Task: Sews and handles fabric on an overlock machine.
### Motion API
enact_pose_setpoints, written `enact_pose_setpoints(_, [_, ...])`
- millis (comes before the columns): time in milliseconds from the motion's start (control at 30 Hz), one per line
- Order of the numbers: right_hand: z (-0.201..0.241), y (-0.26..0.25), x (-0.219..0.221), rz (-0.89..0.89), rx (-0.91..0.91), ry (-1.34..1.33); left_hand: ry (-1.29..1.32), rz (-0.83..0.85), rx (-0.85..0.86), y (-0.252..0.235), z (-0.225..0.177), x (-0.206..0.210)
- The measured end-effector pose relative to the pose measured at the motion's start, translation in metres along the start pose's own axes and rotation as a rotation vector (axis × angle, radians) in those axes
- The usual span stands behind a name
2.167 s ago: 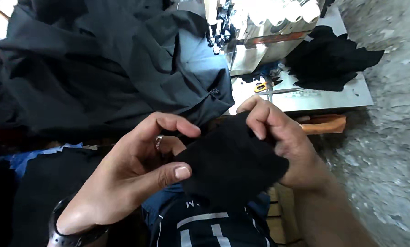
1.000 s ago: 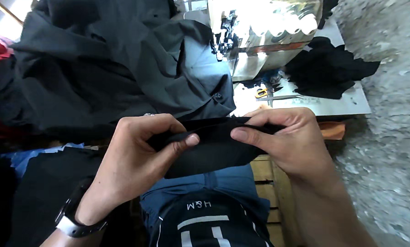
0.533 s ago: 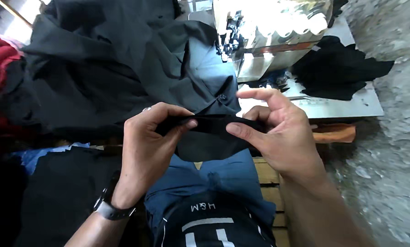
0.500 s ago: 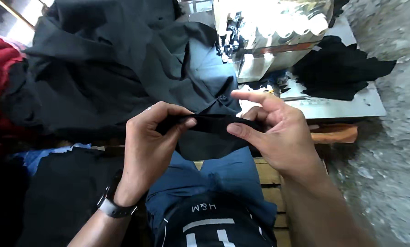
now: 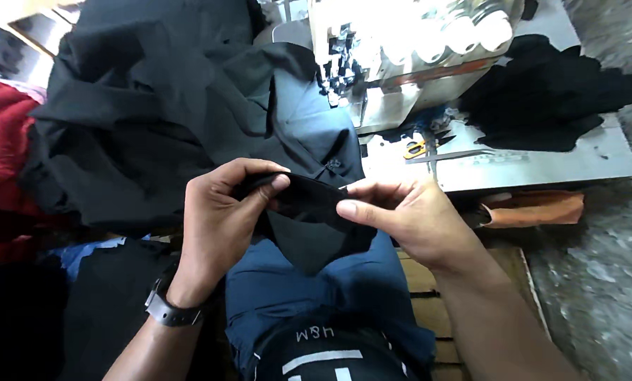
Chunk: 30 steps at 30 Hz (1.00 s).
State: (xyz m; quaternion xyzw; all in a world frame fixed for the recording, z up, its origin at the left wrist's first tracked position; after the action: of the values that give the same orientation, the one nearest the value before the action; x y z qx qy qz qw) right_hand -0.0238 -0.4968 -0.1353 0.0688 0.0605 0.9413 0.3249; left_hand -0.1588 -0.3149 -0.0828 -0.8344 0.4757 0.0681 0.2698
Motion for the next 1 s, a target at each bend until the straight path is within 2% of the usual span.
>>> enact_pose_setpoints(133, [-0.001,-0.005,-0.012,0.041,0.074,0.067,-0.132,0.0,0.013,-0.026,0.005,-0.001])
enact_pose_setpoints(400, [-0.002,-0.02,-0.027,-0.081,0.007,0.113,-0.185,0.022,0.015,-0.057,0.019,0.005])
enact_pose_setpoints(700, [-0.003,-0.026,-0.025,-0.057,-0.036,0.081,-0.229,0.051,0.043,-0.067,0.023,0.005])
enact_pose_setpoints(800, [0.005,-0.032,-0.021,-0.053,-0.121,0.061,-0.326,0.053,0.207,-0.079,0.008,-0.002])
enact_pose_setpoints(867, [0.004,-0.042,-0.022,-0.118,-0.127,0.068,-0.456,-0.002,0.344,-0.095,0.001,0.003])
enact_pose_setpoints(933, [-0.006,-0.058,-0.03,-0.23,-0.1,0.136,-0.573,-0.062,0.44,-0.113,0.009,0.019])
enact_pose_setpoints(1000, [-0.022,-0.073,-0.039,-0.277,-0.019,0.132,-0.576,-0.066,0.441,-0.122,0.035,0.036])
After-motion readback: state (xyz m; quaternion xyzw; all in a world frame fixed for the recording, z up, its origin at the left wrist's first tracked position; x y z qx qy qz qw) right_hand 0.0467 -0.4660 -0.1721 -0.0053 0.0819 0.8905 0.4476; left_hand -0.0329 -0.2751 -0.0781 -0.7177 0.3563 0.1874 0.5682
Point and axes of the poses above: each hand's wrist, its own y-axis away from the middle knuckle, its own x-axis out of the palm, z = x × y, the point moved 5 cm from there along -y, towards the middle knuckle, and after that the axes turned 9 degrees about x, right-handed, at the moved point
